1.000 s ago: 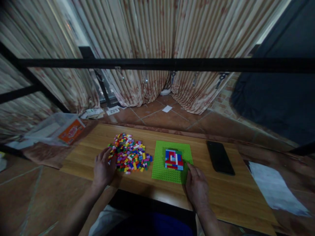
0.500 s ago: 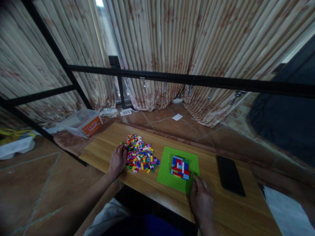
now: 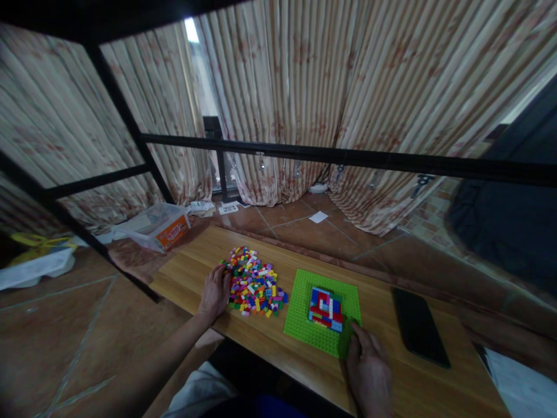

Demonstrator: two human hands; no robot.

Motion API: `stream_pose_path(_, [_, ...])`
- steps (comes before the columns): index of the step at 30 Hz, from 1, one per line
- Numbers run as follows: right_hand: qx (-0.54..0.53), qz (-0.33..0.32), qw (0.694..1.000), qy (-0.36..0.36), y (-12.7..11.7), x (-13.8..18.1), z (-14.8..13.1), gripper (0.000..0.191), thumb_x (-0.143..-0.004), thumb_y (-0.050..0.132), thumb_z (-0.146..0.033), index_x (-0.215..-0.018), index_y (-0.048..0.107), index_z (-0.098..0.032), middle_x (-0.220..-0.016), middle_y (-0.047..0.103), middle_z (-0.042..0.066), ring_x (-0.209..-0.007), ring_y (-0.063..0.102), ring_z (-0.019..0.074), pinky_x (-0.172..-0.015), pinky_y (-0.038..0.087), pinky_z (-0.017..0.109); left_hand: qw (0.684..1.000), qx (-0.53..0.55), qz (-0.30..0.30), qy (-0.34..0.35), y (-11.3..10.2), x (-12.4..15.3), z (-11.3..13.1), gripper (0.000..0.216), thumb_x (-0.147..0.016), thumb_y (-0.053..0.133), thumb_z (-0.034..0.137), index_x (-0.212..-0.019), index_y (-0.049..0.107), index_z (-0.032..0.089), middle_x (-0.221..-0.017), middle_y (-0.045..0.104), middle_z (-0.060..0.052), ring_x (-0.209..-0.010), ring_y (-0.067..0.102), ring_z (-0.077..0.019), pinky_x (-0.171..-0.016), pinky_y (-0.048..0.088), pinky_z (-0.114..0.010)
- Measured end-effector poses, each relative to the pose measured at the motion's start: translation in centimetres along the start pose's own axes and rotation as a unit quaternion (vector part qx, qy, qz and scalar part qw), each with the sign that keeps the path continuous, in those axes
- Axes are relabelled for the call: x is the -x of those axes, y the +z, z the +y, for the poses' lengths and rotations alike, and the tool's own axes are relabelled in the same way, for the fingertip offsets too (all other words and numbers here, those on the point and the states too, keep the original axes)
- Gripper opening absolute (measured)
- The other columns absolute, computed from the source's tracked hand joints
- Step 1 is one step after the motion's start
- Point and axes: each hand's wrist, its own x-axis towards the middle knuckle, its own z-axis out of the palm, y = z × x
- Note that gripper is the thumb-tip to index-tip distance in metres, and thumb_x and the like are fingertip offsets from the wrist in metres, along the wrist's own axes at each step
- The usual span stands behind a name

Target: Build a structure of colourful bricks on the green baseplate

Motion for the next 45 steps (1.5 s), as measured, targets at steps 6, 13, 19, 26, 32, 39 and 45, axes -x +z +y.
stream_pose_path(6, [-0.025, 0.003, 1.000, 0.002, -0.1, -0.2, 0.3, 0.045, -0.092, 0.035, -0.047, -0.106, 0.066, -0.017, -0.104, 0.068, 0.013, -0.088, 0.066, 0.0250, -0.079, 0.052, 0.038, 0.998, 0.054, 0.036, -0.014, 0.0, 0.3, -0.2, 0.035, -0.095, 0.040, 0.032, -0.122, 0.055, 0.015, -0.124, 0.058, -0.017, -0.121, 0.053, -0.0286, -0.102, 0.047, -0.053])
stream_pose_path(13, [-0.016, -0.039, 0.997, 0.067, -0.9, 0.1, 1.3, 0.050, -0.087, 0.040, -0.054, -0.108, 0.066, -0.017, -0.113, 0.069, 0.013, -0.091, 0.068, 0.0288, -0.078, 0.054, 0.041, 0.989, 0.125, 0.071, -0.045, -0.8, 1.0, -1.1, 0.034, -0.096, 0.039, 0.032, -0.123, 0.054, 0.017, -0.128, 0.056, -0.015, -0.123, 0.052, -0.0248, -0.106, 0.044, -0.048])
stream_pose_path(19, [-0.005, 0.000, 0.992, 0.130, -3.0, -1.7, -1.5, 0.049, -0.085, 0.045, -0.057, -0.103, 0.069, -0.019, -0.103, 0.072, 0.013, -0.078, 0.069, 0.0296, -0.067, 0.054, 0.041, 0.994, 0.067, 0.045, -0.071, -1.7, -1.6, -3.1, 0.040, -0.094, 0.044, 0.038, -0.125, 0.054, 0.016, -0.134, 0.053, -0.017, -0.127, 0.048, -0.0301, -0.106, 0.041, -0.053])
stream_pose_path(26, [-0.124, -0.100, 0.982, -0.106, 2.0, -8.7, -16.8, 0.035, -0.094, 0.042, -0.041, -0.110, 0.066, -0.022, -0.110, 0.068, 0.009, -0.103, 0.062, 0.0243, -0.092, 0.050, 0.040, 0.997, 0.018, -0.069, 0.004, -1.5, -3.9, -2.9, 0.041, -0.096, 0.039, 0.038, -0.128, 0.053, 0.017, -0.132, 0.057, -0.015, -0.123, 0.052, -0.0282, -0.105, 0.041, -0.050])
stream_pose_path(32, [-0.103, -0.211, 0.941, -0.246, 10.7, -13.7, -25.5, 0.033, -0.094, 0.045, -0.022, -0.122, 0.062, -0.020, -0.120, 0.062, 0.010, -0.113, 0.054, 0.0238, -0.100, 0.043, 0.041, 0.993, 0.022, -0.107, 0.052, -2.2, -3.7, -2.3, 0.037, -0.097, 0.039, 0.037, -0.126, 0.055, 0.021, -0.129, 0.061, -0.010, -0.121, 0.053, -0.0252, -0.106, 0.038, -0.047])
stream_pose_path(39, [-0.074, -0.271, 0.920, -0.274, 14.8, -15.1, -25.8, 0.024, -0.094, 0.049, -0.021, -0.108, 0.068, -0.021, -0.112, 0.062, 0.008, -0.107, 0.054, 0.0215, -0.097, 0.043, 0.038, 0.991, 0.015, -0.119, 0.058, -2.5, -3.8, -2.2, 0.036, -0.097, 0.039, 0.037, -0.124, 0.057, 0.022, -0.128, 0.062, -0.009, -0.122, 0.052, -0.0250, -0.105, 0.037, -0.048])
stream_pose_path(45, [-0.113, -0.273, 0.926, -0.237, 13.1, -14.0, -23.5, 0.021, -0.094, 0.046, -0.019, -0.095, 0.067, -0.021, -0.103, 0.063, 0.006, -0.099, 0.058, 0.0187, -0.092, 0.046, 0.034, 0.991, 0.018, -0.125, 0.046, -2.6, -3.9, -2.1, 0.035, -0.097, 0.038, 0.036, -0.123, 0.058, 0.023, -0.127, 0.062, -0.009, -0.120, 0.053, -0.0242, -0.105, 0.037, -0.047])
